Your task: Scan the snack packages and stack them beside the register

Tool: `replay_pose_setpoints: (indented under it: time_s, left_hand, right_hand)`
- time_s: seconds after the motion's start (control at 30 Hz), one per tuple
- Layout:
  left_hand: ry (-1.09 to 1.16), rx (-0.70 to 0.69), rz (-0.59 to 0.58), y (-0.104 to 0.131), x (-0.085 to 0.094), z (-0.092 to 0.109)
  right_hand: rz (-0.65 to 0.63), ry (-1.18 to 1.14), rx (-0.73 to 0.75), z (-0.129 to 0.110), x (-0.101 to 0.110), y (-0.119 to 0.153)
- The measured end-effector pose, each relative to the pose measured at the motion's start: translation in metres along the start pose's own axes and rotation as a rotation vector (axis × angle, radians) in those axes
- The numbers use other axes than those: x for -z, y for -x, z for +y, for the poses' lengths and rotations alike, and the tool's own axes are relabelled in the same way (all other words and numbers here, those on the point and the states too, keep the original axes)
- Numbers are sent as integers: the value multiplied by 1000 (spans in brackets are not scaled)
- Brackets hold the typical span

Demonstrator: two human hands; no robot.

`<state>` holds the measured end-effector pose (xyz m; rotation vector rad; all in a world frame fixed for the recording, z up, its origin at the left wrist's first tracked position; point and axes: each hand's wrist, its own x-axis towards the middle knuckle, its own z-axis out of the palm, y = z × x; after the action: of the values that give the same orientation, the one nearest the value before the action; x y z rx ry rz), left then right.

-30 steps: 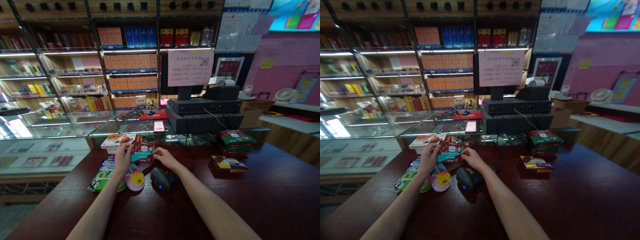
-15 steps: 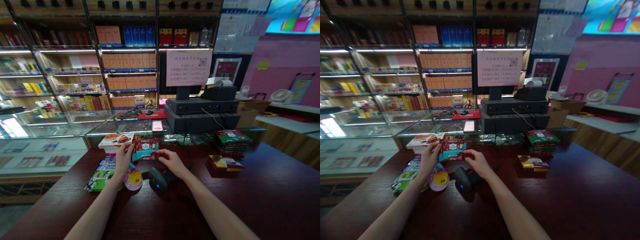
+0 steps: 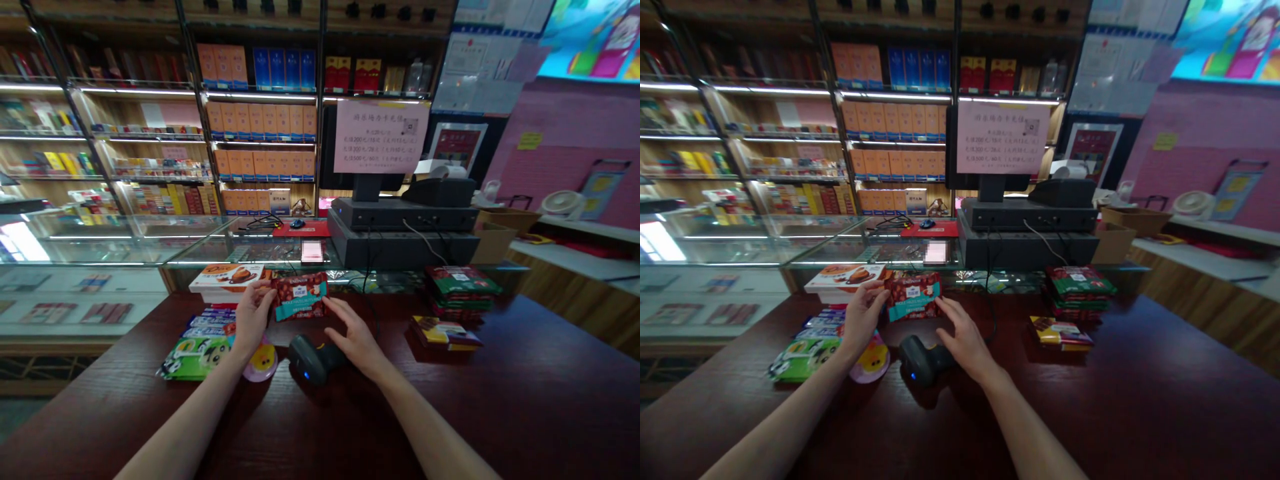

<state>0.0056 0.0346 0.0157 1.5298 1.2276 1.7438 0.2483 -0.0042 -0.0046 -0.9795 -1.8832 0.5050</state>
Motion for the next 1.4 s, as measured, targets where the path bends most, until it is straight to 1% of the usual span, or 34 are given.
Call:
replay_pose_setpoints:
  time_s: [0.1, 0.2, 0.27, 0.33, 0.43, 0.53, 0.63, 0.7, 0.8, 0.93, 1.03, 1.17, 1.3, 1.4]
  left_hand:
    - [2, -18, -27, 2, 0, 3]
    - [21, -31, -14, 3, -1, 9]
    - [4, -29, -29, 4, -1, 12]
    - [-31, -26, -67, 5, -1, 13]
    - [-84, -35, -125, 6, 1, 13]
    - [-109, -47, -184, 9, 2, 17]
    - [-167, -77, -283, 12, 5, 24]
    - [-237, -145, -361, 13, 8, 26]
    - [-354, -301, -453, 13, 12, 22]
    - [-499, -483, -492, 10, 14, 13]
    - [-556, -592, -507, 10, 15, 10]
    - [-575, -663, -478, 13, 15, 11]
    - [-567, -709, -468, 15, 16, 16]
    - [-558, -719, -456, 16, 17, 18]
  right_hand:
    - [60, 47, 31, 0, 1, 3]
    - [104, 102, 102, -1, 3, 5]
    - [131, 135, 158, -2, 6, 7]
    - [157, 159, 203, -4, 8, 8]
    - [190, 176, 232, -6, 12, 8]
    - [205, 184, 222, -4, 15, 8]
    - [225, 199, 199, 0, 16, 8]
    - [241, 203, 192, 3, 16, 8]
    - [253, 204, 175, 5, 17, 8]
    - [255, 213, 180, 6, 17, 8]
    - [260, 220, 190, 6, 17, 8]
    - [274, 228, 210, 6, 17, 8]
    - [282, 222, 223, -1, 17, 8]
    - [298, 201, 226, -6, 19, 8]
